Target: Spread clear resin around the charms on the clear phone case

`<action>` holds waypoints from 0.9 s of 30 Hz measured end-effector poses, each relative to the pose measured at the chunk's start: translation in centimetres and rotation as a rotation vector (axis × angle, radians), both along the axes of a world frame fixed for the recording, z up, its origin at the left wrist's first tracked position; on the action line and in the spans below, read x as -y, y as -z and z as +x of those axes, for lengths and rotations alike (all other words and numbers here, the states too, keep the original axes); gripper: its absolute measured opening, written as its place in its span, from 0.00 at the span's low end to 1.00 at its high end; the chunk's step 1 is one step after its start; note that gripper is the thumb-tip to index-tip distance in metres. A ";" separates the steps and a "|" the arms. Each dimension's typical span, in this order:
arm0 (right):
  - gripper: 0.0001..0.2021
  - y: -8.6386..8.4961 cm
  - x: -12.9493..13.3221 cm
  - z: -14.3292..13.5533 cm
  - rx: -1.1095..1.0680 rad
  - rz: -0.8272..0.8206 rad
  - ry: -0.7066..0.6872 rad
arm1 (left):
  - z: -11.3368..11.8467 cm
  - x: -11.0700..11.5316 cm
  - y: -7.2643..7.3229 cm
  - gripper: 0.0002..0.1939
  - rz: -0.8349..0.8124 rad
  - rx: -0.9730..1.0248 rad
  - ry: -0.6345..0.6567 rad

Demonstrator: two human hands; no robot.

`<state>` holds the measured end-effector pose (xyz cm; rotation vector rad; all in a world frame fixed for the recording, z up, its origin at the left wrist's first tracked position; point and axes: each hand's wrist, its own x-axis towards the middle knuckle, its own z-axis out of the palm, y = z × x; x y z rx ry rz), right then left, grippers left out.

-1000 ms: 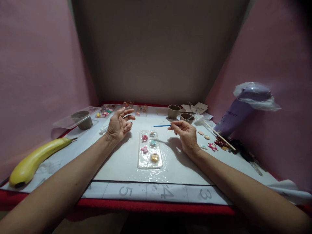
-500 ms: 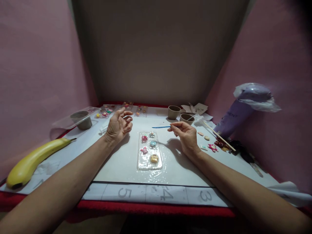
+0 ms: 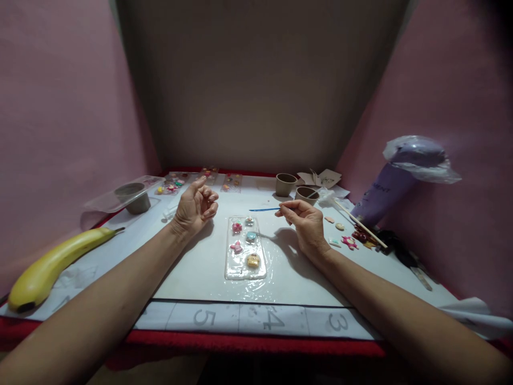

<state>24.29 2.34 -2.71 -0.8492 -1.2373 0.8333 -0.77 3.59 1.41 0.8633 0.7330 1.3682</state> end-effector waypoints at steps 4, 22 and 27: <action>0.07 0.0 0.0 0.0 0.003 -0.001 0.003 | 0.1 0.1 -0.1 0.21 -0.003 0.012 -0.003; 0.06 0.1 -0.2 0.1 0.003 0.018 -0.015 | 0.0 0.0 0.0 0.22 0.003 0.002 0.016; 0.06 0.1 -0.2 0.0 -0.013 0.014 -0.019 | 0.0 0.0 0.0 0.22 0.002 0.005 0.020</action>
